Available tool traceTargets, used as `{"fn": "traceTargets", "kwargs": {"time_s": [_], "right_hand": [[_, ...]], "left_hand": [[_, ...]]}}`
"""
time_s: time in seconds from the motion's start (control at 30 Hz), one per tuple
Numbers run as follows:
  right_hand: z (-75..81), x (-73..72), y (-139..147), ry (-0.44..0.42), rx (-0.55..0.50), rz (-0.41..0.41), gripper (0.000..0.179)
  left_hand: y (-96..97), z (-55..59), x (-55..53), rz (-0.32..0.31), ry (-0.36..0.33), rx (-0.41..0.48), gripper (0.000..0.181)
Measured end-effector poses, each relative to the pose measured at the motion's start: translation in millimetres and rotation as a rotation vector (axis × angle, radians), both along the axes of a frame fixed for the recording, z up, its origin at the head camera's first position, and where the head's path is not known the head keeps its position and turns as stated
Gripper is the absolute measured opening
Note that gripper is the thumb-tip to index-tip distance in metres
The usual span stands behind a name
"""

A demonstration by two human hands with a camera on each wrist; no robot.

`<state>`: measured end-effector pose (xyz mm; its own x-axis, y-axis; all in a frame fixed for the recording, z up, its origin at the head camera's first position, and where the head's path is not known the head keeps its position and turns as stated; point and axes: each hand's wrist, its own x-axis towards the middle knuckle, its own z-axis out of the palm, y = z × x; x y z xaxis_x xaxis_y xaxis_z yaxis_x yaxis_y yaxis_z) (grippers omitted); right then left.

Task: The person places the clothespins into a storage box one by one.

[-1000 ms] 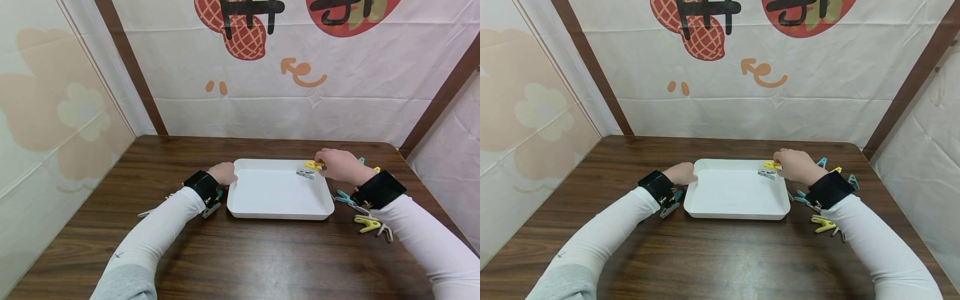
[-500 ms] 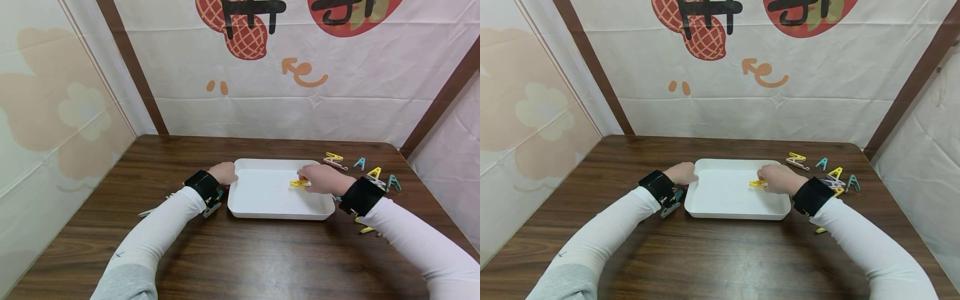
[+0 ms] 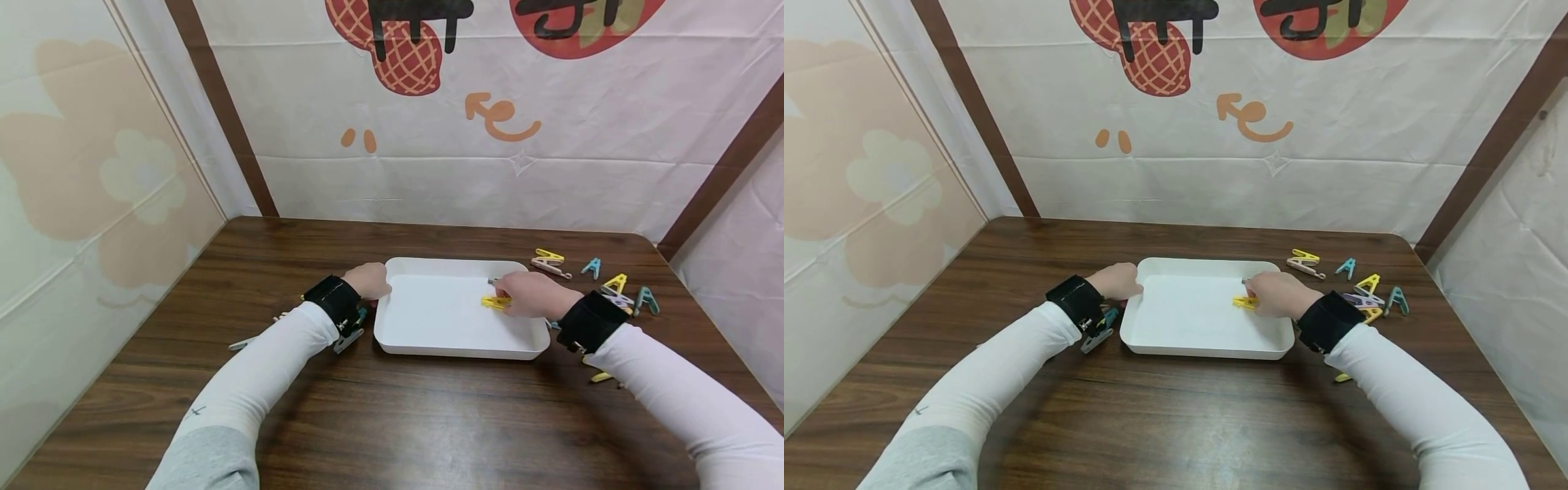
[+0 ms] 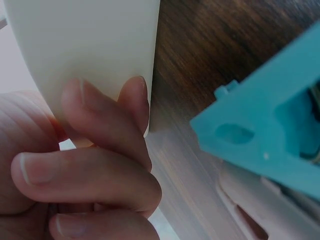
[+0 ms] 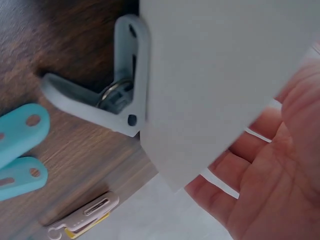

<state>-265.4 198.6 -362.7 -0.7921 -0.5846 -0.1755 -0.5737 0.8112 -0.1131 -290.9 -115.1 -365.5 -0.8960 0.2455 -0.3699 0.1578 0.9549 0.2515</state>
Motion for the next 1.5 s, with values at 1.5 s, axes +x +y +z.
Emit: {"fn": "traceTargets", "kwargs": {"time_s": [1.5], "right_hand": [[21.4, 13.5, 30.7, 0.182, -0.110, -0.106, 0.017]], "left_hand": [[-1.9, -9.3, -4.9, -0.015, 0.028, -0.001, 0.020]]}}
